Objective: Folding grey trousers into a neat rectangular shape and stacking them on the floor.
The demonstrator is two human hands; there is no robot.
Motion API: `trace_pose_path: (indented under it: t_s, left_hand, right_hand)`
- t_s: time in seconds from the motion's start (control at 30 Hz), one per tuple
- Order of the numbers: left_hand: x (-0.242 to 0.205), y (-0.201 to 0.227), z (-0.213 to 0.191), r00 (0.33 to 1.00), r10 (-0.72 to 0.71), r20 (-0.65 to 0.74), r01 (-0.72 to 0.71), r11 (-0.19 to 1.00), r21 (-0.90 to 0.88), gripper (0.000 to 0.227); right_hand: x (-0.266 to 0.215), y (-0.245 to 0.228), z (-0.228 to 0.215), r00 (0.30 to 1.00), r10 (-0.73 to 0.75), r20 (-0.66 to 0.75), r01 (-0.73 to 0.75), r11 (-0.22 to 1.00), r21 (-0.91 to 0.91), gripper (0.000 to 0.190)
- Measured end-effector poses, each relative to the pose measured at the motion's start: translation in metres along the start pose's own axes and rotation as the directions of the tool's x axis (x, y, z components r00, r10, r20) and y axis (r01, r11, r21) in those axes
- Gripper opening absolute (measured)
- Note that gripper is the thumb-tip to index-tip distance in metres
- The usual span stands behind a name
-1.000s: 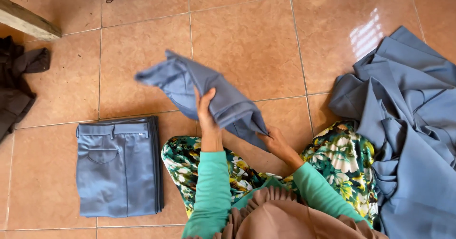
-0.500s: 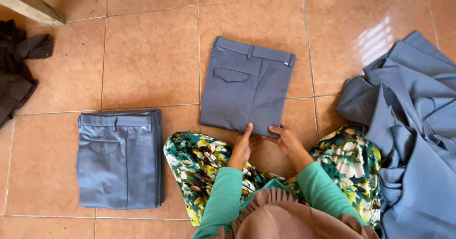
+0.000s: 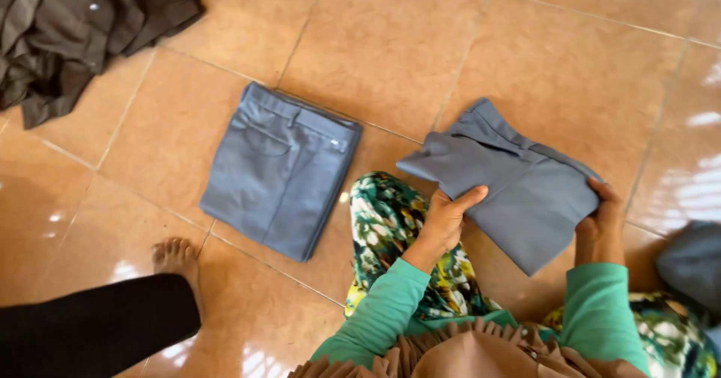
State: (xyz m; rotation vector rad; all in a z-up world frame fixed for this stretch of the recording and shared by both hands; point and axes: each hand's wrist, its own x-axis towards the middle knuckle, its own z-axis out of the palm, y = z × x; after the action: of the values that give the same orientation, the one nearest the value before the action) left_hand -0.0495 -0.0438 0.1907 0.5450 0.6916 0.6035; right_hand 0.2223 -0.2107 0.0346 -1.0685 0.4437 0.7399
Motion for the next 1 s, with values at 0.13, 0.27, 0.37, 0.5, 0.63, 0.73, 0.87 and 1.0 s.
trace_pose_path:
  t_s: [0.13, 0.27, 0.37, 0.5, 0.63, 0.73, 0.87, 1.0]
  left_hand:
    - [0.000, 0.095, -0.019, 0.985, 0.170, 0.034, -0.171, 0.985, 0.038, 0.031]
    - [-0.030, 0.208, -0.047, 0.927, 0.371, -0.047, -0.371, 0.928, -0.002, 0.033]
    - [-0.065, 0.267, -0.094, 0.837, 0.511, -0.199, -0.506, 0.859, 0.076, 0.031]
    - [-0.103, 0.290, -0.179, 0.656, 0.598, -0.461, -0.533, 0.799, 0.278, 0.040]
    - [-0.096, 0.223, -0.280, 0.519, 0.565, -0.641, -0.349, 0.825, 0.445, 0.076]
    - [-0.091, 0.193, -0.307, 0.441, 0.360, -0.822, -0.005, 0.917, 0.399, 0.072]
    - [-0.091, 0.168, -0.342, 0.428, 0.345, -0.835, -0.117, 0.938, 0.328, 0.070]
    - [-0.082, 0.147, -0.418, 0.404, 0.394, -0.825, -0.275, 0.913, 0.302, 0.059]
  right_hand:
    - [-0.065, -0.025, 0.152, 0.997, -0.019, 0.075, 0.029, 0.991, -0.132, 0.029]
    - [-0.109, -0.009, 0.293, 0.924, -0.080, 0.374, 0.116, 0.990, -0.077, 0.040]
    - [-0.135, 0.034, 0.374, 0.814, -0.095, 0.573, 0.101, 0.995, 0.021, 0.064]
    - [-0.177, 0.119, 0.434, 0.716, 0.015, 0.698, 0.021, 0.999, -0.043, 0.090]
    - [-0.108, 0.276, 0.401, 0.827, 0.048, 0.560, 0.149, 0.942, -0.300, 0.107]
    - [-0.090, 0.322, 0.371, 0.894, 0.181, 0.409, 0.118, 0.787, -0.606, 0.110]
    - [-0.131, 0.294, 0.367, 0.866, 0.210, 0.454, 0.146, 0.763, -0.630, 0.104]
    - [-0.119, 0.307, 0.365, 0.853, 0.203, 0.481, 0.151, 0.786, -0.600, 0.104]
